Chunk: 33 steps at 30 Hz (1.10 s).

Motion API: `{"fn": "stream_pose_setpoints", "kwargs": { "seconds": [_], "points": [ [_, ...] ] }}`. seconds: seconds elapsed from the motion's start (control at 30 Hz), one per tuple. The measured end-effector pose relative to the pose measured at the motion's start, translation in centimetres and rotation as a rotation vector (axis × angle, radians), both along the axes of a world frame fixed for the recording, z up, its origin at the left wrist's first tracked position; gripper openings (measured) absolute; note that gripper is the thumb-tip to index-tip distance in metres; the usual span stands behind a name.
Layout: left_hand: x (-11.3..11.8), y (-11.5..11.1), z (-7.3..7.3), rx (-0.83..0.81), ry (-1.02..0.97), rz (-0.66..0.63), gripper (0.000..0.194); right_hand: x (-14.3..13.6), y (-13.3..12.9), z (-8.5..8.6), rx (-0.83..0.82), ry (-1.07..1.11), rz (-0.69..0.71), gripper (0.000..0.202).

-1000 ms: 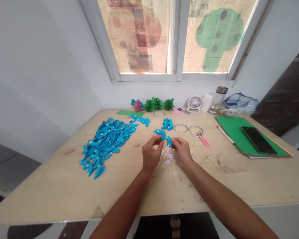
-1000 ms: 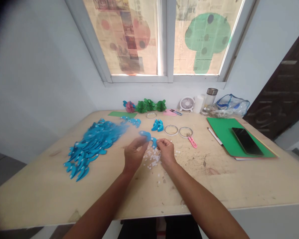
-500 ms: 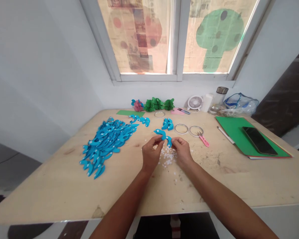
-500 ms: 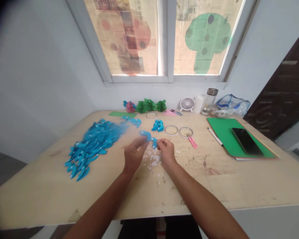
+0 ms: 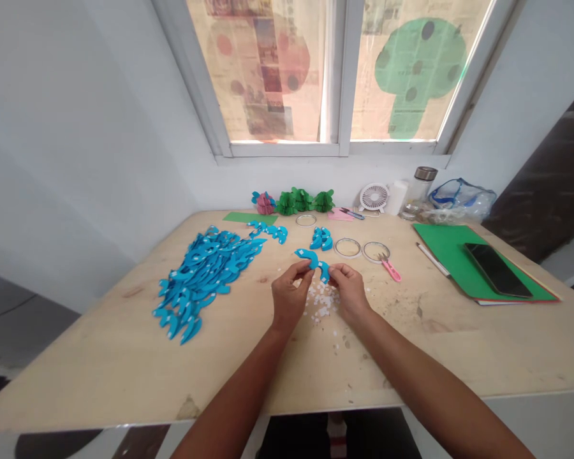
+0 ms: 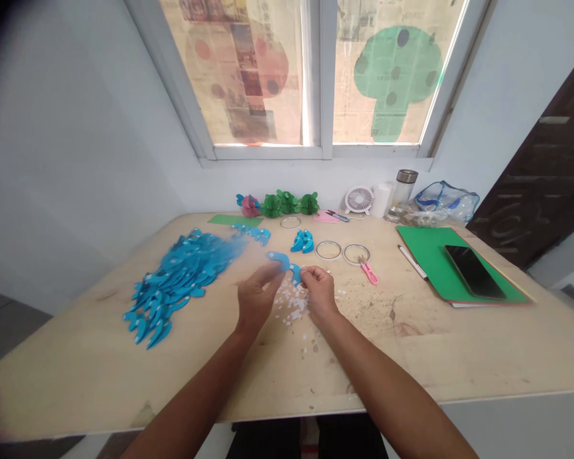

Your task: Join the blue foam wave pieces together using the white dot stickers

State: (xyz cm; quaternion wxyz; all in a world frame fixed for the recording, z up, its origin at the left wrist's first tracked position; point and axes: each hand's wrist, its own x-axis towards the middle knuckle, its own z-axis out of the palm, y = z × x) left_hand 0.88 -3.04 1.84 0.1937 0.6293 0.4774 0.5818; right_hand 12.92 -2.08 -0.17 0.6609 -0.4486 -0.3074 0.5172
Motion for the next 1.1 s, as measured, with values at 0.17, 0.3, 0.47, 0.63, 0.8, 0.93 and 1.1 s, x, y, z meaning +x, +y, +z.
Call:
{"fn": "stream_pose_setpoints", "kwargs": {
  "seconds": [0.17,0.3,0.47,0.63,0.8,0.93,1.1],
  "points": [
    [0.03,0.01,-0.08,0.007,0.004,0.013,0.022,0.01,-0.02,0.08,0.007,0.002,0.0,0.01],
    [0.02,0.05,-0.13,0.017,0.013,0.019,0.022,0.03,-0.05,0.11,-0.001,0.011,0.005,0.01],
    [0.01,0.05,-0.22,0.022,0.02,0.027,0.022,0.09,-0.01,0.02,-0.003,0.022,0.018,0.011],
    [-0.01,0.1,-0.26,0.036,0.034,0.027,0.021,0.11,0.04,-0.03,-0.009,0.027,0.015,0.011],
    [-0.01,0.14,-0.24,0.034,0.027,0.029,0.022,0.06,-0.12,0.12,-0.012,0.031,0.017,0.01],
    [0.01,0.07,-0.13,0.033,0.019,0.023,0.022,0.01,-0.21,0.32,-0.008,0.024,0.018,0.01],
    [0.03,0.09,-0.21,0.026,0.001,0.033,0.022,-0.07,-0.22,0.47,-0.016,0.016,0.015,0.01]
  ]
}}
